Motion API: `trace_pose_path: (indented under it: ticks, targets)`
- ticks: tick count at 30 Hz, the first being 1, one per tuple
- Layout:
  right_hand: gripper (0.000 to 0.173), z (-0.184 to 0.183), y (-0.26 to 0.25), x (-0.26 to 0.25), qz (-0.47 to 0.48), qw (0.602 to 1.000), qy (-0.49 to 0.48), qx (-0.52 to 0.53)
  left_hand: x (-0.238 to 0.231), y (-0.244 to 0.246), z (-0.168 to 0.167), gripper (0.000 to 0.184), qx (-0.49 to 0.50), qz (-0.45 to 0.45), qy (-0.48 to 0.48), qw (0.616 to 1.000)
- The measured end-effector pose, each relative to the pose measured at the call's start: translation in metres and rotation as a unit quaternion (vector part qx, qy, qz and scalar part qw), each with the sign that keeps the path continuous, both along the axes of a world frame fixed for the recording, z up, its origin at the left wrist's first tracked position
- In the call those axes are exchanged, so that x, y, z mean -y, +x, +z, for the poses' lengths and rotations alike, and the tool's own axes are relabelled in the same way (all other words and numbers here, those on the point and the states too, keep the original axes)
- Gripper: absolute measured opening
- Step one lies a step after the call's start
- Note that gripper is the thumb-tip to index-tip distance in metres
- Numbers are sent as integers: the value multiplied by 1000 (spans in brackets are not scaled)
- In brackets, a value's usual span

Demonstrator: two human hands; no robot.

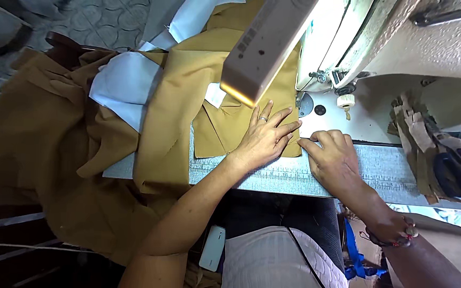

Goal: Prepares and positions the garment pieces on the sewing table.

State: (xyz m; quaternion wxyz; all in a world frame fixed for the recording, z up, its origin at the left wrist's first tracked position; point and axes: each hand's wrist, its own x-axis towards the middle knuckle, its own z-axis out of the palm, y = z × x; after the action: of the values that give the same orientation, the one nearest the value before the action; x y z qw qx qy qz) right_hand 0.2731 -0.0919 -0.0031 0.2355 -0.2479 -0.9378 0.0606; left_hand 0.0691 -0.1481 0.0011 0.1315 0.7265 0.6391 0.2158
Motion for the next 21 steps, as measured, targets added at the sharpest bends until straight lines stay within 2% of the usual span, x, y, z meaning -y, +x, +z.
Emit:
trace_pose_path:
  ticks: [3, 13, 21]
  targets:
    - [26, 5, -4, -9, 3, 1000, -12, 21, -10, -5, 5, 47, 10, 9, -39, 999]
    - [26, 13, -23, -35, -1, 999, 2, 48, -47, -23, 9, 54, 26, 27, -52, 998]
    - [32, 6, -18, -33, -12, 999, -5, 43, -71, -37, 6, 57, 7, 35, -60, 998]
